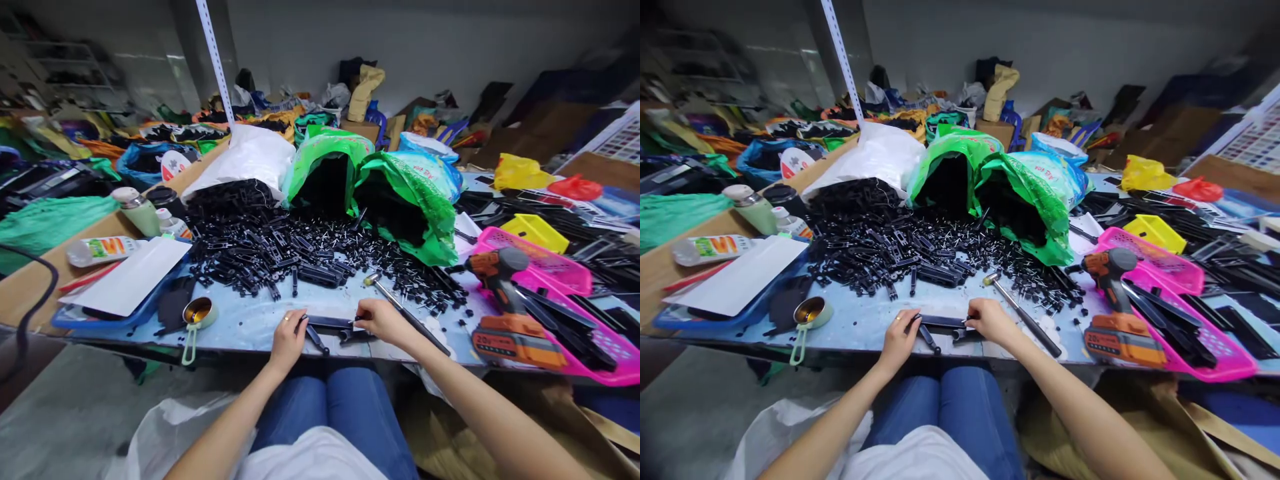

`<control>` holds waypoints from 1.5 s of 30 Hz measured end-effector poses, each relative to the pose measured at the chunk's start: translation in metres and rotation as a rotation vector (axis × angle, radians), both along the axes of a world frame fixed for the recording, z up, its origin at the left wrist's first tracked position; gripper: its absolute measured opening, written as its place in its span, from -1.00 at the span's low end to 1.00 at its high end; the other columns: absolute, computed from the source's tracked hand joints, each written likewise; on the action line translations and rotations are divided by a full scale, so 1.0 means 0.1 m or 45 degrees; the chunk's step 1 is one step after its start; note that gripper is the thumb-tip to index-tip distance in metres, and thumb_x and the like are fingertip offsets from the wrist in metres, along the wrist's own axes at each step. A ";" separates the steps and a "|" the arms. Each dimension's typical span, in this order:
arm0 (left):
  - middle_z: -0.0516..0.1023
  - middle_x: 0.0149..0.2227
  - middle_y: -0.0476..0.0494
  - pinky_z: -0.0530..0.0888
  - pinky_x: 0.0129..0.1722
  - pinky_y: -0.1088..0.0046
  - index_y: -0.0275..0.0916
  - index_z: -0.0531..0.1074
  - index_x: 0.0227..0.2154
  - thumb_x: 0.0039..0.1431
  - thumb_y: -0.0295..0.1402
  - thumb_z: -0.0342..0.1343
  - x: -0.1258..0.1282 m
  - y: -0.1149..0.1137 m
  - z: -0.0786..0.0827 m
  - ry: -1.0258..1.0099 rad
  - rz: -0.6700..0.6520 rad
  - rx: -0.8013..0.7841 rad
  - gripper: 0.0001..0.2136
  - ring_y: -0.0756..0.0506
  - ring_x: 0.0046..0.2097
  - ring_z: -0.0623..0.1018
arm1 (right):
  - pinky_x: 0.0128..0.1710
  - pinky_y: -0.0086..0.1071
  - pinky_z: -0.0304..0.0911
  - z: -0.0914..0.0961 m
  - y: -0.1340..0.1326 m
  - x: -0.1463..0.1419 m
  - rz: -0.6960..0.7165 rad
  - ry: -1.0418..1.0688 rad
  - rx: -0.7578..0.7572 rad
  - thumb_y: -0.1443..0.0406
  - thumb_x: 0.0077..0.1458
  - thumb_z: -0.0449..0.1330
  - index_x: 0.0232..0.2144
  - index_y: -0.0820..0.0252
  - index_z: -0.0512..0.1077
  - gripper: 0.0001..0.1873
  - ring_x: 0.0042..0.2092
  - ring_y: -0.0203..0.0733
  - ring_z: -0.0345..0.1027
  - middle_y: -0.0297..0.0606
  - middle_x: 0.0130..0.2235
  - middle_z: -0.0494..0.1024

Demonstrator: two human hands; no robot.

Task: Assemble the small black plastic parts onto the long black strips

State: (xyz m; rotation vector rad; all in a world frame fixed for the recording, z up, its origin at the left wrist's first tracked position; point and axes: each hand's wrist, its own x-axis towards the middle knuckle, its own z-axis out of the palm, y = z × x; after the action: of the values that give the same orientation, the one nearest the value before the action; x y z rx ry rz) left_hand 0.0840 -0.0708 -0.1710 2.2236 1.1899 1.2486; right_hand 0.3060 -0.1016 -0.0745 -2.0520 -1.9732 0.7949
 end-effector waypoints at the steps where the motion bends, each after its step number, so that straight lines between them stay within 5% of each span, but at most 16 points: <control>1: 0.46 -0.29 -0.16 0.45 -0.22 0.38 -0.27 0.36 -0.21 0.23 -0.38 -0.12 -0.01 0.00 0.01 0.010 -0.001 -0.004 -0.81 -0.07 -0.22 0.47 | -0.43 -0.58 0.01 0.02 0.01 0.00 0.038 -0.049 -0.012 0.41 -0.12 0.24 -0.50 0.28 0.39 -0.93 -0.43 -0.40 0.23 -0.34 -0.47 0.42; 5: 0.43 -0.21 -0.25 0.39 -0.16 0.25 -0.30 0.33 -0.15 0.21 -0.36 -0.11 0.02 -0.02 0.10 0.216 0.029 0.157 -0.78 -0.16 -0.14 0.42 | -0.46 -0.58 -0.06 0.07 0.07 -0.02 0.237 -0.223 -0.032 0.40 -0.11 0.25 -0.49 0.28 0.41 -0.93 -0.39 -0.37 0.25 -0.30 -0.43 0.44; 8: 0.40 -0.12 -0.27 0.27 -0.05 0.14 -0.29 0.30 -0.09 0.17 -0.35 -0.05 0.15 -0.07 0.27 0.509 -0.214 0.218 -0.74 -0.21 -0.03 0.34 | -0.46 -0.57 -0.09 0.08 0.16 -0.05 0.345 -0.254 -0.044 0.42 -0.13 0.25 -0.48 0.28 0.42 -0.92 -0.37 -0.35 0.26 -0.29 -0.42 0.44; 11: 0.38 -0.11 -0.27 0.26 -0.04 0.15 -0.31 0.27 -0.07 0.08 -0.25 0.07 0.35 -0.09 0.43 0.752 -0.472 0.071 -0.63 -0.23 -0.03 0.33 | -0.45 -0.57 -0.08 0.09 0.21 -0.06 0.390 -0.256 -0.042 0.43 -0.13 0.24 -0.45 0.27 0.43 -0.91 -0.35 -0.33 0.28 -0.28 -0.43 0.44; 15: 0.40 -0.16 -0.28 0.31 -0.14 0.21 -0.37 0.24 -0.06 -0.04 -0.15 0.18 0.53 -0.03 0.49 0.931 -0.571 -0.121 -0.47 -0.24 -0.10 0.35 | -0.39 -0.58 0.03 -0.03 0.14 -0.01 0.392 -0.264 -0.004 0.39 -0.07 0.22 -0.38 0.27 0.43 -0.89 -0.30 -0.32 0.30 -0.27 -0.37 0.44; 22: 0.41 -0.18 -0.20 0.31 -0.16 0.25 -0.32 0.26 -0.13 0.03 -0.31 0.14 0.55 -0.01 0.42 0.855 -0.495 -0.222 -0.64 -0.20 -0.11 0.35 | -0.19 -0.50 0.20 -0.73 -0.18 0.26 0.562 -0.014 0.888 0.17 0.18 -0.03 -0.01 0.23 0.25 -0.62 -0.15 -0.32 0.27 -0.16 -0.15 0.38; 26: 0.39 -0.18 -0.22 0.30 -0.13 0.25 -0.33 0.28 -0.16 -0.02 -0.22 0.15 0.53 -0.02 0.37 0.803 -0.534 -0.156 -0.61 -0.21 -0.12 0.34 | -0.32 -0.50 0.17 -0.92 -0.17 0.35 0.727 -0.068 0.985 0.10 0.19 -0.06 0.04 0.23 0.20 -0.55 -0.29 -0.33 0.23 -0.20 -0.30 0.38; 33: 0.40 -0.18 -0.24 0.31 -0.15 0.28 -0.34 0.30 -0.17 -0.02 -0.12 0.13 0.51 -0.02 0.39 0.862 -0.580 -0.085 -0.57 -0.20 -0.13 0.36 | -0.36 -0.52 0.07 -0.84 -0.10 0.39 0.859 -0.114 0.899 0.08 0.22 -0.15 0.05 0.20 0.18 -0.54 -0.35 -0.37 0.19 -0.26 -0.39 0.35; 36: 0.39 -0.12 -0.30 0.30 -0.14 0.25 -0.40 0.22 -0.04 0.09 -0.17 0.06 0.44 -0.03 0.41 0.992 -0.547 0.116 -0.54 -0.21 -0.11 0.37 | -0.36 -0.49 0.04 -0.81 -0.16 0.40 0.745 -0.335 0.906 0.00 0.19 -0.18 -0.03 0.22 0.26 -0.47 -0.33 -0.32 0.20 -0.22 -0.35 0.36; 38: 0.42 -0.16 -0.32 0.32 -0.22 0.26 -0.46 0.19 0.00 0.12 -0.17 0.04 0.38 0.00 0.38 1.076 -0.496 0.263 -0.51 -0.21 -0.16 0.40 | -0.40 -0.48 -0.01 -0.82 -0.21 0.40 0.596 -0.491 0.953 -0.06 0.16 -0.19 -0.27 0.29 0.38 -0.42 -0.38 -0.31 0.19 -0.21 -0.42 0.34; 41: 0.47 -0.40 -0.23 0.32 -0.43 0.36 -0.42 0.36 -0.25 0.17 -0.17 -0.06 0.31 0.11 0.32 1.041 -0.486 0.393 -0.66 -0.16 -0.36 0.44 | -0.47 -0.47 -0.13 -0.80 -0.26 0.36 0.494 -0.544 1.033 -0.09 0.15 -0.23 -0.61 0.31 0.28 -0.34 -0.50 -0.35 0.10 -0.25 -0.57 0.26; 45: 0.37 -0.65 -0.13 0.21 -0.58 0.44 -0.29 0.30 -0.62 0.27 -0.19 -0.28 0.22 0.19 0.46 0.719 -0.450 0.522 -0.55 -0.09 -0.54 0.39 | -0.51 -0.46 -0.25 -0.48 -0.31 0.24 0.590 -0.376 1.025 -0.07 0.18 -0.33 -0.66 0.30 0.20 -0.32 -0.56 -0.40 0.01 -0.30 -0.63 0.21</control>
State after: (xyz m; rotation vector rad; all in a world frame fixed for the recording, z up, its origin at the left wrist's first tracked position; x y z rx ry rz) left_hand 0.1056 -0.0517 -0.1248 3.0583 0.6752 0.7937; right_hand 0.3297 -0.1325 -0.1223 -1.3028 -2.4039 -0.2740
